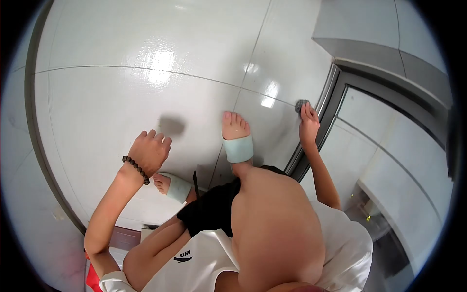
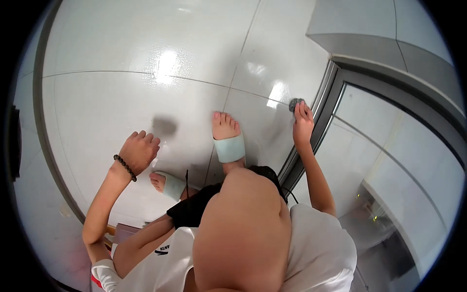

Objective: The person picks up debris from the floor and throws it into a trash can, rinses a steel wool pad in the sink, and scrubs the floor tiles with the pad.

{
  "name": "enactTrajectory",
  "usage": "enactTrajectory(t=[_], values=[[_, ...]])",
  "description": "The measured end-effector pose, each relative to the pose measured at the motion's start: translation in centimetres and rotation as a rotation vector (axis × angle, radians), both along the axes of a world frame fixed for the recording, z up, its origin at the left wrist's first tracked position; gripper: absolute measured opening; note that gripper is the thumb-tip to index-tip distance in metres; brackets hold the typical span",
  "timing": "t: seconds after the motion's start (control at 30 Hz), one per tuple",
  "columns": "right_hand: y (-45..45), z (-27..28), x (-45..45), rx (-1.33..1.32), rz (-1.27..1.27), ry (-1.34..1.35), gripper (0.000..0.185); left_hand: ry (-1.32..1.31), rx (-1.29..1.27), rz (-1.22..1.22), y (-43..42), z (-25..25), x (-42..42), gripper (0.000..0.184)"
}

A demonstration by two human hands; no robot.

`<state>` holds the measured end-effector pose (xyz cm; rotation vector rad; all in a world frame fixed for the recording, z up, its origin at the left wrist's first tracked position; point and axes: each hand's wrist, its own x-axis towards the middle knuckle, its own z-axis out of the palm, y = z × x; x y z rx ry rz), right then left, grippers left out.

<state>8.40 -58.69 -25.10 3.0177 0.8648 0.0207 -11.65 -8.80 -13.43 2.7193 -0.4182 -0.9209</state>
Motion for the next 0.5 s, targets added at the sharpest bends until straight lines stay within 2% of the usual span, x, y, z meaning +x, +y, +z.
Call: enactTrajectory(t=[0.17,0.27,0.4,0.5], values=[[-4.3,-1.0,-2.0,-0.124,-0.029,0.005,0.044,-0.033,-0.012,0.006,0.1,-0.4,-0.2,0.012],[-4.6,-2.6,2.0,-0.248,-0.058,-0.099,0.055,-0.061,-0.025,0.008,0.1,-0.6,-0.4,0.012],[-2.7,-3.0,9.4,-0.199,-0.154,-0.134,0.055,-0.064,-0.041,0.003,0.0,-0.5,-0.1,0.011],[-1.4,-2.3,9.2,-0.211,-0.213,-0.121,0.054,-0.086,-0.052,0.013,0.0,-0.2,-0.1,0.011]])
